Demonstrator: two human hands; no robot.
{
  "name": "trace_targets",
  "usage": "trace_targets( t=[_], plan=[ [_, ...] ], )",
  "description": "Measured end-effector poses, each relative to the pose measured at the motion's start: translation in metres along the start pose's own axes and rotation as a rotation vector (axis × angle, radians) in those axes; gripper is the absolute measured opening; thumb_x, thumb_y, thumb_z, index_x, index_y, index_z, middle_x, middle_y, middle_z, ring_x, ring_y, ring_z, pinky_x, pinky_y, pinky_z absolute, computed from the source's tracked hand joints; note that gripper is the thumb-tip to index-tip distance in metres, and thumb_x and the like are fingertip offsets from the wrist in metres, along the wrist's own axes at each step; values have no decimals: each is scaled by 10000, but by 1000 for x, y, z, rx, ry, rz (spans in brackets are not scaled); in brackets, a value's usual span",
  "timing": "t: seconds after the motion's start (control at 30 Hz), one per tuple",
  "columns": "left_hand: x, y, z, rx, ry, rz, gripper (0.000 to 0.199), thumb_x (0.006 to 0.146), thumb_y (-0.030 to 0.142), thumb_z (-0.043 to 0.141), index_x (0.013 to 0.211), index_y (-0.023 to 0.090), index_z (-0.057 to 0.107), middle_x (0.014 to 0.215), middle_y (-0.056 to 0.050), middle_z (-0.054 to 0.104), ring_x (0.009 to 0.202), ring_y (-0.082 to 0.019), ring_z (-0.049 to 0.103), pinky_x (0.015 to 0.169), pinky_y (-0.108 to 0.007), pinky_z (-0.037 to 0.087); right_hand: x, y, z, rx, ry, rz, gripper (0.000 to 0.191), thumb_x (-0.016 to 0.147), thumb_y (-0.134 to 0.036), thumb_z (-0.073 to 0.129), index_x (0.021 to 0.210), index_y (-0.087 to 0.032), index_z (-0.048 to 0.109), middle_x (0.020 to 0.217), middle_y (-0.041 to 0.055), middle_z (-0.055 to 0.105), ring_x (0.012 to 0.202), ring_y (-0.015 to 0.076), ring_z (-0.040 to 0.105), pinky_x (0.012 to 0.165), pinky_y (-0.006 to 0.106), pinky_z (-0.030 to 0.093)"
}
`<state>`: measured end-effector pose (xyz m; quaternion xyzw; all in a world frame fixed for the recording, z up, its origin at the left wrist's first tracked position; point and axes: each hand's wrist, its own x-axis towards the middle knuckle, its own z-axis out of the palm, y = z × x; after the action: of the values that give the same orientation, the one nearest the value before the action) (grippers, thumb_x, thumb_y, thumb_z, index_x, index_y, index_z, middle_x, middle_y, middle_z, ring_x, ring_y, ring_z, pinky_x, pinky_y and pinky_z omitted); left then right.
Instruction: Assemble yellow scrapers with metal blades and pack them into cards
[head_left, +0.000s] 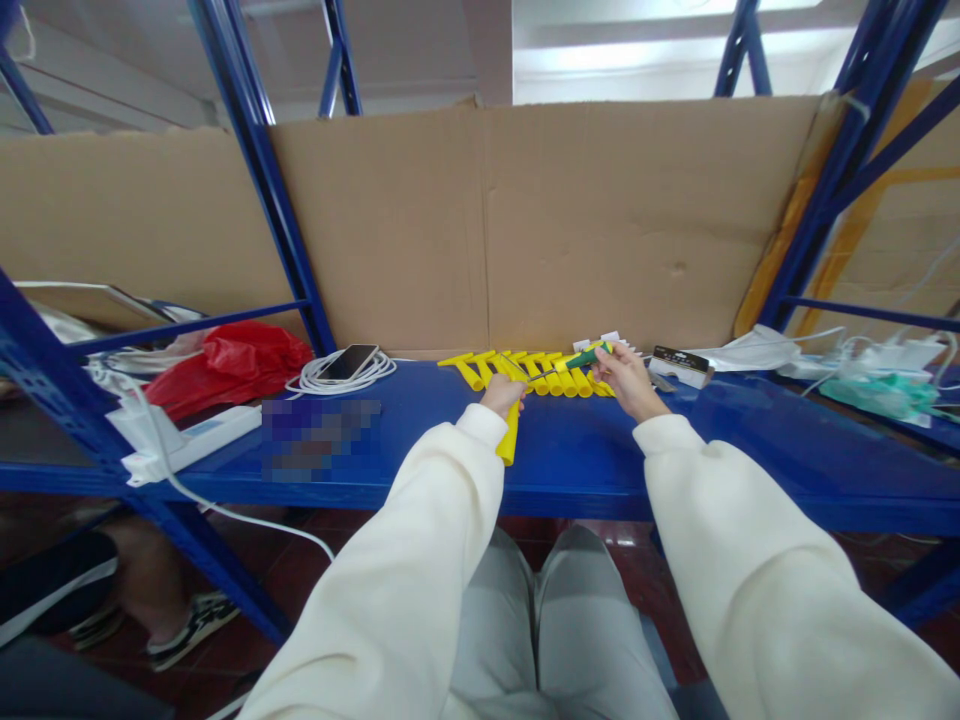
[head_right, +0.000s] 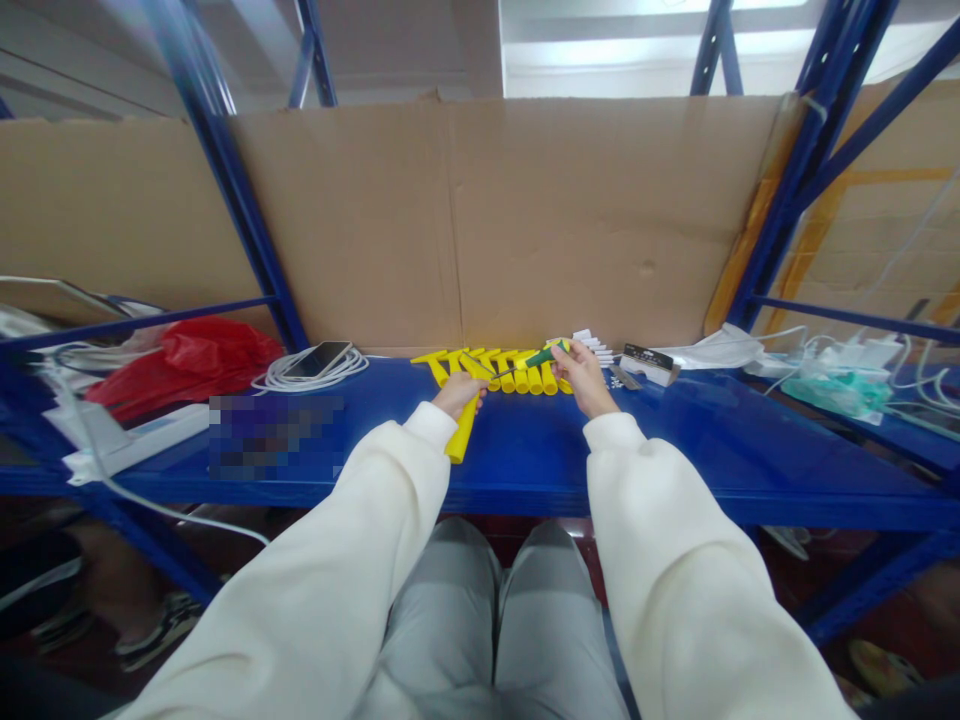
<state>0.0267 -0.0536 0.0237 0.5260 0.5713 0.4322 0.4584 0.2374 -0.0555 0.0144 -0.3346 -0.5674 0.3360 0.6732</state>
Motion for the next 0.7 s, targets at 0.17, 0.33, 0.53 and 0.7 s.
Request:
trace_targets(
  t=[0.17, 0.33, 0.53, 0.7],
  plan=[
    [0, 0, 0, 9, 8, -1, 199, 840, 36, 643, 702, 165, 580, 475, 60, 469, 402, -97, 444, 472, -224, 386, -1, 1, 2, 55, -14, 22, 443, 607, -527, 892, 816, -249, 618, 718, -45, 562, 587, 103, 509, 538, 240, 446],
    [5, -2, -1, 20, 21, -7, 167, 818, 28, 650, 716, 154, 607, 472, 52, 474, 422, -108, 470, 477, -223, 402, 2, 2, 0, 63, 8, 29, 453, 607, -533, 893, 820, -256, 605, 736, -37, 577, 592, 111, 513, 537, 247, 463],
    [10, -4, -4, 15, 37, -13, 176, 789, 33, 673, 687, 151, 593, 465, 46, 462, 427, -120, 483, 474, -230, 399, 9, 3, -11, 111, 107, -45, 477, 702, -587, 833, 745, -263, 486, 581, -69, 379, 545, 122, 488, 519, 249, 461],
    [8, -3, -5, -2, 25, 3, 203, 781, 51, 686, 657, 164, 571, 476, 42, 472, 422, -117, 482, 463, -230, 397, 8, 7, -8, 64, 70, 62, 537, 611, -596, 895, 706, -249, 496, 540, -79, 376, 494, 103, 458, 454, 231, 395]
  ],
)
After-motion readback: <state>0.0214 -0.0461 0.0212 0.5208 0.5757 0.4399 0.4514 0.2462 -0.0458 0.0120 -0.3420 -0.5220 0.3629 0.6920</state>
